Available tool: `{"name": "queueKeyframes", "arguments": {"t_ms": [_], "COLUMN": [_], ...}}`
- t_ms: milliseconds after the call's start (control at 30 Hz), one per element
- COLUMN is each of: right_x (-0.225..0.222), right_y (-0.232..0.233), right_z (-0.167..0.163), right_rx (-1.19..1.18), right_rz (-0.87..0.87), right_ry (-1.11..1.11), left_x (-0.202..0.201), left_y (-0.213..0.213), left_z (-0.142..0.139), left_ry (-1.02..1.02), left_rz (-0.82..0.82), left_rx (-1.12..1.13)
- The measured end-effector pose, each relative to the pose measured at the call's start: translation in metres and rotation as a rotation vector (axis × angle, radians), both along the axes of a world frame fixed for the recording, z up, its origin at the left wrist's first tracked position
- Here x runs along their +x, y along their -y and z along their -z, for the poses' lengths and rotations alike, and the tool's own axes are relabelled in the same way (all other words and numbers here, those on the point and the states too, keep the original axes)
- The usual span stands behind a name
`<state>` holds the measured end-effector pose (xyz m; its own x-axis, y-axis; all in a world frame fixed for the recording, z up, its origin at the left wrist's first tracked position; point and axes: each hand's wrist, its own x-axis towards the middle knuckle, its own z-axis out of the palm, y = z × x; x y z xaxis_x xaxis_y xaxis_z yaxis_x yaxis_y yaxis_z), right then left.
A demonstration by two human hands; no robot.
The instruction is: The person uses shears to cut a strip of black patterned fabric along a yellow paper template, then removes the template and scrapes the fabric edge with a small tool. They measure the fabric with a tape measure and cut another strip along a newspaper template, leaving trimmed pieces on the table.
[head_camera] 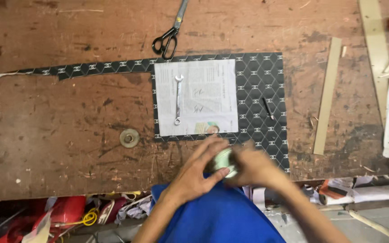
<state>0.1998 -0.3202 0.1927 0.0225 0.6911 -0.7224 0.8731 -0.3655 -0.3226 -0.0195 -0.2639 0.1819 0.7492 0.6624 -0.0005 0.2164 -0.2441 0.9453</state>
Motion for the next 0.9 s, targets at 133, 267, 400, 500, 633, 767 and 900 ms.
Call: {"name": "queueKeyframes", "arguments": {"t_ms": [133, 267, 400, 500, 633, 767, 900], "right_x": [-0.068, -0.080, -0.080, -0.084, -0.106, -0.125, -0.129], "right_y": [-0.012, -0.028, -0.022, -0.012, 0.005, 0.009, -0.008], "right_z": [-0.005, 0.009, 0.032, 0.056, 0.088, 0.105, 0.103], "right_rx": [0.115, 0.006, -0.118, -0.092, -0.156, -0.125, -0.013], "right_rz": [-0.330, -0.368, -0.117, 0.017, 0.210, 0.294, 0.304], "right_ry": [-0.121, -0.331, -0.666, -0.819, -0.815, -0.801, -0.859], "left_x": [-0.016, -0.054, -0.081, -0.097, -0.119, -0.131, -0.139], "left_y": [0.002, 0.019, 0.033, 0.042, 0.053, 0.056, 0.057], "left_z": [0.033, 0.065, 0.072, 0.066, 0.061, 0.059, 0.050], "left_ry": [-0.071, -0.155, -0.060, -0.090, -0.136, -0.124, -0.172], "left_rz": [0.019, 0.099, 0.042, -0.018, -0.125, -0.186, -0.233], "left_rx": [-0.304, -0.615, -0.673, -0.618, -0.669, -0.503, -0.434]}}
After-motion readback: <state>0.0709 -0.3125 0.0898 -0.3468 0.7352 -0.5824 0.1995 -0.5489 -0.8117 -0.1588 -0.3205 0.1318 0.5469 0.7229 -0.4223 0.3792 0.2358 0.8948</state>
